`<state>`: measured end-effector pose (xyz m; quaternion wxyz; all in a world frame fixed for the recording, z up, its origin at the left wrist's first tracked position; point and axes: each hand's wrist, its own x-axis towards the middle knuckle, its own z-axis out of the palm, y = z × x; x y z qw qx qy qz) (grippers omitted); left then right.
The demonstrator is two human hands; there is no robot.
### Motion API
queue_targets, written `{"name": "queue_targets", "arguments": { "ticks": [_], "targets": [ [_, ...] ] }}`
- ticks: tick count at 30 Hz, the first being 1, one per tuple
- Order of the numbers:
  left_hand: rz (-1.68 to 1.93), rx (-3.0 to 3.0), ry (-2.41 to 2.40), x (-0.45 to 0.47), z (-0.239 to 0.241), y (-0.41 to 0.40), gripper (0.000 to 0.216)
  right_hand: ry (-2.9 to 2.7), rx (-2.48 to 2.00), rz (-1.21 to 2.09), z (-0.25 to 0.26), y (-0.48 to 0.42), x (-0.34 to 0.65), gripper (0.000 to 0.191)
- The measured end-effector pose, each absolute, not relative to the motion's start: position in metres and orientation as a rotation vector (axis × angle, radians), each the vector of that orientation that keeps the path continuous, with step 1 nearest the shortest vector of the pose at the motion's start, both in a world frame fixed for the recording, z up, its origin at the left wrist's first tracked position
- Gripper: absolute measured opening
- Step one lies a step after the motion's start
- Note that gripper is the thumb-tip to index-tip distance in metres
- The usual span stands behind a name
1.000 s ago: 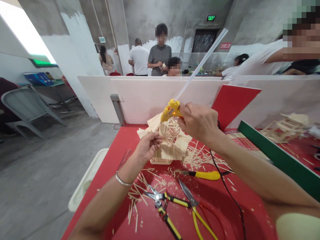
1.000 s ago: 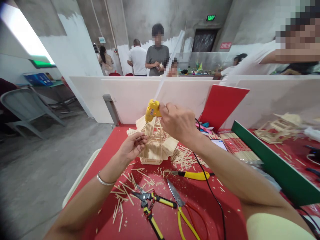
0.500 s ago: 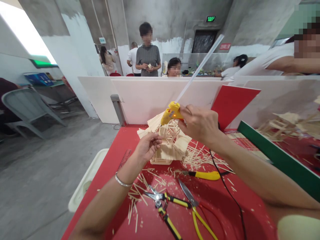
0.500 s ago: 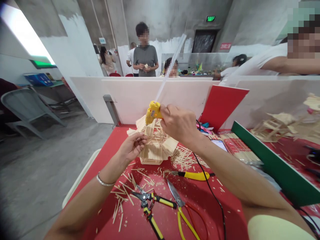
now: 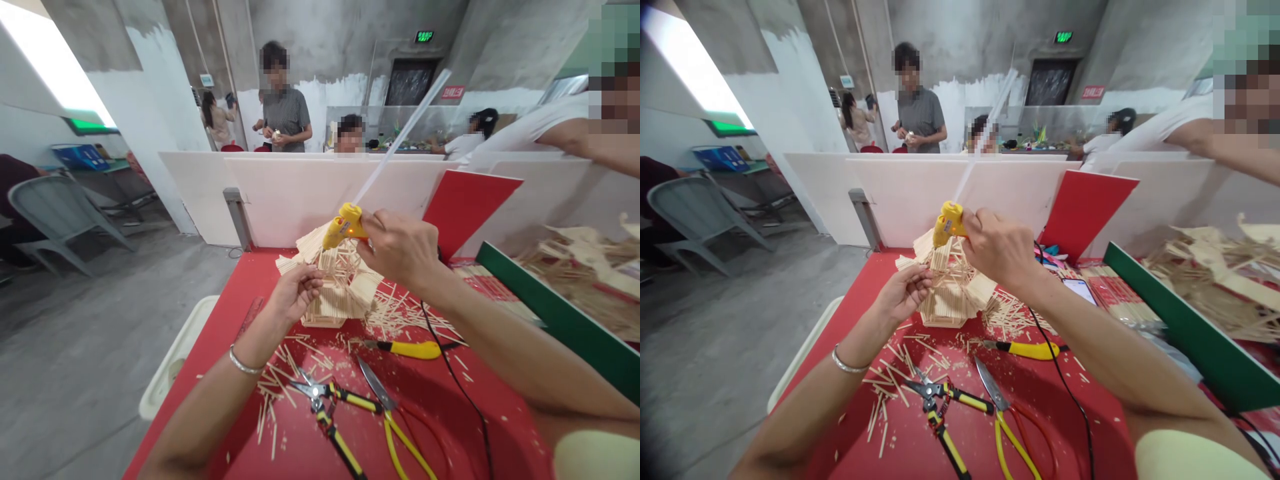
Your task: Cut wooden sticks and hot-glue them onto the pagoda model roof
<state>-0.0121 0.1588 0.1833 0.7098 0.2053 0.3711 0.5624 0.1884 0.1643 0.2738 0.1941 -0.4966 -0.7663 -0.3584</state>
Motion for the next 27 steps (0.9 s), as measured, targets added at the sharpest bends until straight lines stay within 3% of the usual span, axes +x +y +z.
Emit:
{"name": "queue_targets", "arguments": {
  "ticks": [14,21,27],
  "targets": [
    [1.407,0.525,0.89,-0.029,0.182,0.127,0.018,-2.188,-1.415,-0.843,0.273,0.148,0.193,0.041],
    [1.477,0.611,0.852,-0.032,0.165,0.101,0.032,-2.259,-1.545,-0.659,0.268,0.116,0.234,0.053],
    [1.426,0.618,0.828,-0.008,0.152,0.071,0.029,-2.3,-1.57,-0.48,0.232,0.073,0.297,0.038]
  ]
}}
